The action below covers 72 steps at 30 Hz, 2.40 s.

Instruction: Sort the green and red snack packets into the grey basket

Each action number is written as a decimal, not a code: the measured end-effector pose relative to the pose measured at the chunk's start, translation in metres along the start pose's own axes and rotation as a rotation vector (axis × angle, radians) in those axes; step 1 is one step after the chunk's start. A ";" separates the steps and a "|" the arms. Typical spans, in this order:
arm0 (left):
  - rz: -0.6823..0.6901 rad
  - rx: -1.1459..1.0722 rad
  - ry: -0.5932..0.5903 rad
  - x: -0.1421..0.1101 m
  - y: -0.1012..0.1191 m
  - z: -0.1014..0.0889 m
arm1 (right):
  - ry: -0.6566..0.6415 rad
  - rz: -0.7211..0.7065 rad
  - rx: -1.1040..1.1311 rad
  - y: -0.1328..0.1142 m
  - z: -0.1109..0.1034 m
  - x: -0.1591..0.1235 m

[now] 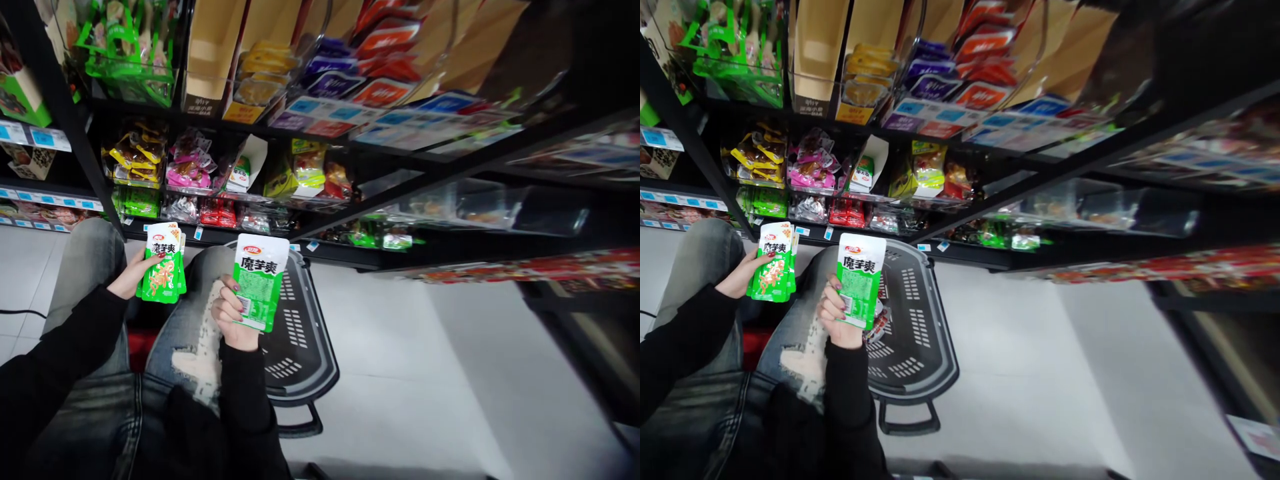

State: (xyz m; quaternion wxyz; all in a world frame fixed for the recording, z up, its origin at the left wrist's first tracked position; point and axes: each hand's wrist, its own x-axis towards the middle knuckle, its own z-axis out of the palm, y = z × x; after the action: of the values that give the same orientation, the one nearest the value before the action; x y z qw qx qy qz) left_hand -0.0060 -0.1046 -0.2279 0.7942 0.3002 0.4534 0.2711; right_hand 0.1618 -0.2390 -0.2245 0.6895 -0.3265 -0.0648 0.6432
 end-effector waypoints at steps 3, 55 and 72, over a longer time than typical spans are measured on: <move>-0.018 -0.010 0.030 -0.001 0.002 0.002 | 0.249 -0.218 -0.330 -0.014 -0.016 -0.003; 0.063 0.049 0.039 0.006 -0.001 -0.004 | 0.377 -0.367 -0.475 -0.006 0.007 0.036; 0.008 0.044 0.110 0.004 0.004 -0.003 | 0.901 -0.477 -1.295 -0.077 -0.093 -0.031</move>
State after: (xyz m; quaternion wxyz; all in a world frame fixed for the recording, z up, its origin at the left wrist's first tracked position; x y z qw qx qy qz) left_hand -0.0073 -0.0991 -0.2284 0.7601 0.3042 0.5011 0.2803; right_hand 0.2690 -0.2988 -0.2461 0.4428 -0.8637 -0.2075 0.1223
